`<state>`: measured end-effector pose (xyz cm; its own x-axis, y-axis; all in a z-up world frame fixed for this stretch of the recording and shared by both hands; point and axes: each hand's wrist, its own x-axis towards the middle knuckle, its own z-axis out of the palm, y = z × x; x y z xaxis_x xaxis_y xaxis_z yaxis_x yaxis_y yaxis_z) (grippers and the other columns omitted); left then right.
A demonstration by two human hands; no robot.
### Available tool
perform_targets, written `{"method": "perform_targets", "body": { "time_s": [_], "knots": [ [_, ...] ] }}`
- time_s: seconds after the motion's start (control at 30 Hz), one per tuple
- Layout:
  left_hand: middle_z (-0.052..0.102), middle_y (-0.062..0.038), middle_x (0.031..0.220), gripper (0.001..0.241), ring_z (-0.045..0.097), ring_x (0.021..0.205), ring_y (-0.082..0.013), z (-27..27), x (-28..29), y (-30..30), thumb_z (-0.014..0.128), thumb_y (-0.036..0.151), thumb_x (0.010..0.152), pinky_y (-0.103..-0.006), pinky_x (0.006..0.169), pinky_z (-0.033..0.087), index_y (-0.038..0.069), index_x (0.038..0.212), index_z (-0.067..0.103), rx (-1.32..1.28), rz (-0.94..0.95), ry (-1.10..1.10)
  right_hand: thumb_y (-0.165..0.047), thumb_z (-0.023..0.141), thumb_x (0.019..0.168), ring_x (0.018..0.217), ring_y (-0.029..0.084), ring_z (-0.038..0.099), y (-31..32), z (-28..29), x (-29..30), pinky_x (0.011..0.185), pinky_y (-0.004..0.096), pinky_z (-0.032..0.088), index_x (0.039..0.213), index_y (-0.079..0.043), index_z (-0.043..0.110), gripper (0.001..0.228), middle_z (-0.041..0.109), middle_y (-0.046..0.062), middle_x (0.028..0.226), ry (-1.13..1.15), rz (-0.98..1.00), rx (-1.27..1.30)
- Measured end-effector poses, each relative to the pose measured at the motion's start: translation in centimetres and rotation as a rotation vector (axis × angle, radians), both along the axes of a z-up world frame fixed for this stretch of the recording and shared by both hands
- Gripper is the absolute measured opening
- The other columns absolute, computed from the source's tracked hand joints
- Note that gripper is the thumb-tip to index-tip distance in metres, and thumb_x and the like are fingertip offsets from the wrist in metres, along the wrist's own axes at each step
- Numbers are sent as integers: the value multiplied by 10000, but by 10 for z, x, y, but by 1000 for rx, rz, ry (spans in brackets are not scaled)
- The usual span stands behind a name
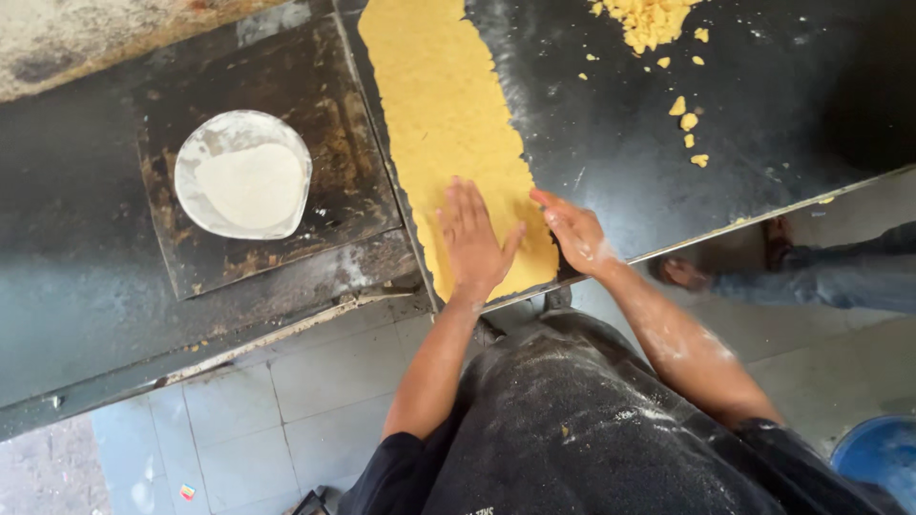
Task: The person kneads a large mass of yellow dough on a black countertop, shaping it into a log and then flattening it into a large rectangular sheet. They repeatedly press, fold, and smooth the dough by hand, occasionally sprinkling flour from a nearby bowl to prevent sticking.
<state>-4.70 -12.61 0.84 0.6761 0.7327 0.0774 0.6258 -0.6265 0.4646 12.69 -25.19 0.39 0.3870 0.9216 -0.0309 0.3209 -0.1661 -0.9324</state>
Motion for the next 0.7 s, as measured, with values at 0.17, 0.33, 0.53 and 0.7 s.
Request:
{"method": "perform_targets", "body": {
  "time_s": [0.17, 0.33, 0.53, 0.7],
  "knots": [
    [47, -144, 1723, 1001, 0, 1589, -304, -6, 11, 8, 310, 750, 956, -578, 1240, -31, 37, 1632, 114, 19, -67, 334, -234, 574, 1072, 1144, 227, 719, -4, 33, 42, 989, 318, 534, 1285, -7, 692, 333, 743, 145, 1262, -78, -104, 32],
    [34, -151, 1718, 1005, -4, 1581, -308, -15, 12, 4, 300, 756, 961, -579, 1229, -27, 34, 1631, 102, 33, -72, 411, -207, 666, 1009, 1111, 305, 688, -20, 46, 108, 987, 369, 518, 1288, 1, 671, 348, 718, 164, 1237, -406, -343, 117],
    [56, -153, 1712, 1045, 6, 1577, -305, -23, 18, 0, 410, 743, 915, -580, 1232, -3, 39, 1624, 108, 30, -18, 501, -334, 675, 1023, 1456, 426, 411, -33, -45, 196, 1195, 570, 317, 1506, 58, 427, 670, 469, 247, 1549, -702, -817, 151],
    [215, -222, 1674, 934, 129, 1573, -373, 1, 37, -4, 613, 532, 923, -579, 1233, 67, -41, 1581, 279, 13, 92, 188, -581, 608, 990, 1541, 494, 162, 68, -73, 274, 1186, 643, 155, 1591, 15, 294, 903, 240, 288, 1647, -762, -550, -64]
  ]
}}
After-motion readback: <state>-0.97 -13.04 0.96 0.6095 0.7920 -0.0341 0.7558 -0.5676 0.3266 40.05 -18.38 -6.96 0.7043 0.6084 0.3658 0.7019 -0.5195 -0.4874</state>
